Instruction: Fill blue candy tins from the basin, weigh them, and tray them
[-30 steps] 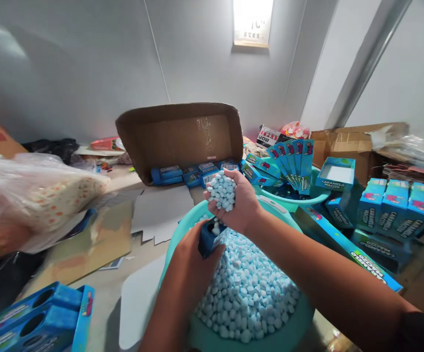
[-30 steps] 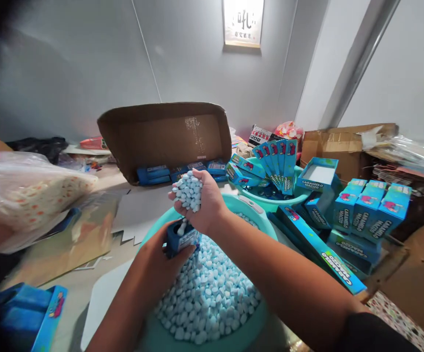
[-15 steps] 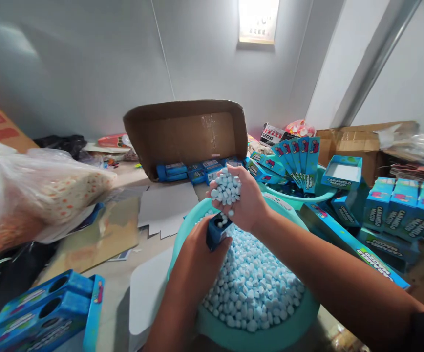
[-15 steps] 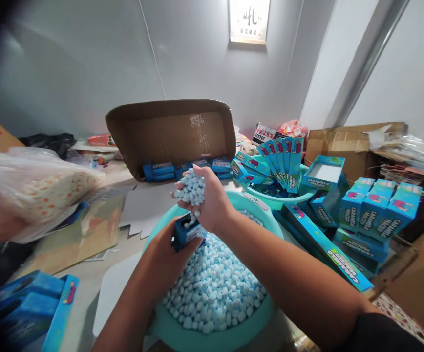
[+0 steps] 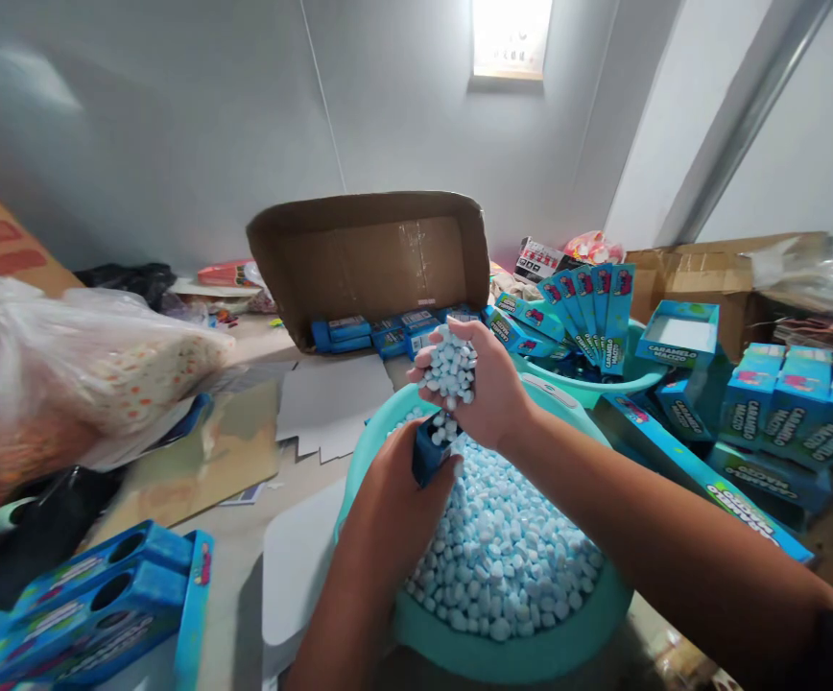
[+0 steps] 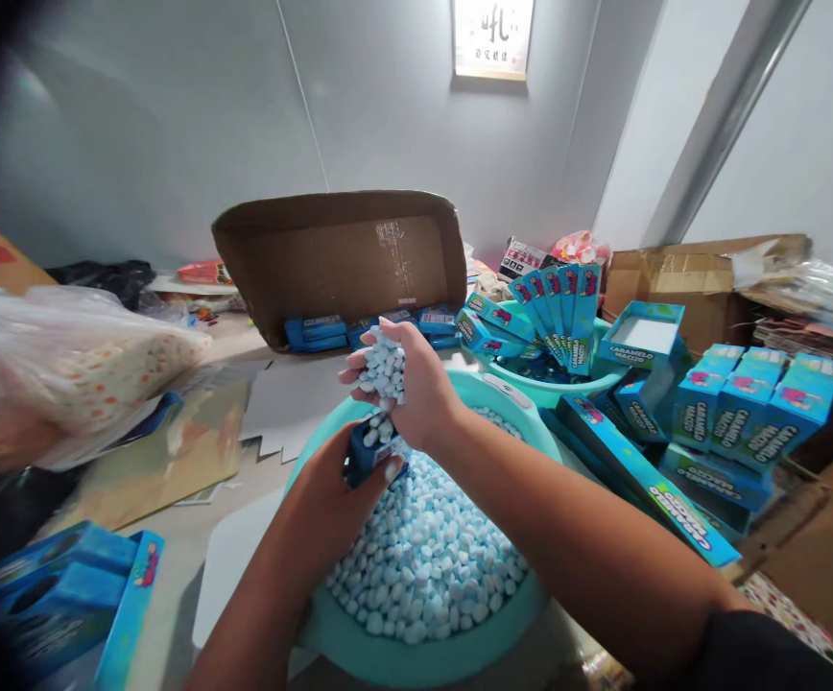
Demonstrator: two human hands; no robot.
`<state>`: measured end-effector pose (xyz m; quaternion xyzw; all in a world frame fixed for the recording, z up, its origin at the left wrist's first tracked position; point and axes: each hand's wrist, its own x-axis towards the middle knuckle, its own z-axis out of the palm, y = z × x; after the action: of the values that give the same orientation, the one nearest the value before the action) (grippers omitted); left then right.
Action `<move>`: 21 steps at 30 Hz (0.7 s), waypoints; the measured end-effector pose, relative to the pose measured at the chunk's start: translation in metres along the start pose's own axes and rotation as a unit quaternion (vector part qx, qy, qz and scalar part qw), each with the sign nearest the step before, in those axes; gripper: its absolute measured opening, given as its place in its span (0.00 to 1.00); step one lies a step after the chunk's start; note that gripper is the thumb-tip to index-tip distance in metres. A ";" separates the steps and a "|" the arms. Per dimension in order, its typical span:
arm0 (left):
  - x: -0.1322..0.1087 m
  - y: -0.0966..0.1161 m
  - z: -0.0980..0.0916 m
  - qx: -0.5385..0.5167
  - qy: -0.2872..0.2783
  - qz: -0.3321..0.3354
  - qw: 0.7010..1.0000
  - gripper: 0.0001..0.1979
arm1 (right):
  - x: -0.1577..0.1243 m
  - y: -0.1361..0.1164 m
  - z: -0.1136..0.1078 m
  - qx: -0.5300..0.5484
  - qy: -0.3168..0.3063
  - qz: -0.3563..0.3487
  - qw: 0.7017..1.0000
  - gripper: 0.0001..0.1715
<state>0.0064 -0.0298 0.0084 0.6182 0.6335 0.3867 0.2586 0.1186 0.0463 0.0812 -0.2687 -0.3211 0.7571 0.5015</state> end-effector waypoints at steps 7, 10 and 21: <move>-0.001 0.002 0.000 -0.005 0.011 -0.011 1.000 0.19 | 0.004 0.003 -0.002 0.000 -0.011 -0.025 1.000 0.12; -0.001 0.002 0.001 -0.015 0.015 0.000 1.000 0.19 | 0.004 0.004 -0.003 -0.006 -0.010 -0.027 1.000 0.13; -0.002 0.003 -0.002 0.004 0.005 0.004 1.000 0.18 | -0.001 0.005 -0.003 -0.054 -0.068 -0.060 0.994 0.14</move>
<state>0.0070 -0.0323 0.0112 0.6201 0.6339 0.3878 0.2515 0.1183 0.0449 0.0752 -0.2235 -0.4109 0.7238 0.5072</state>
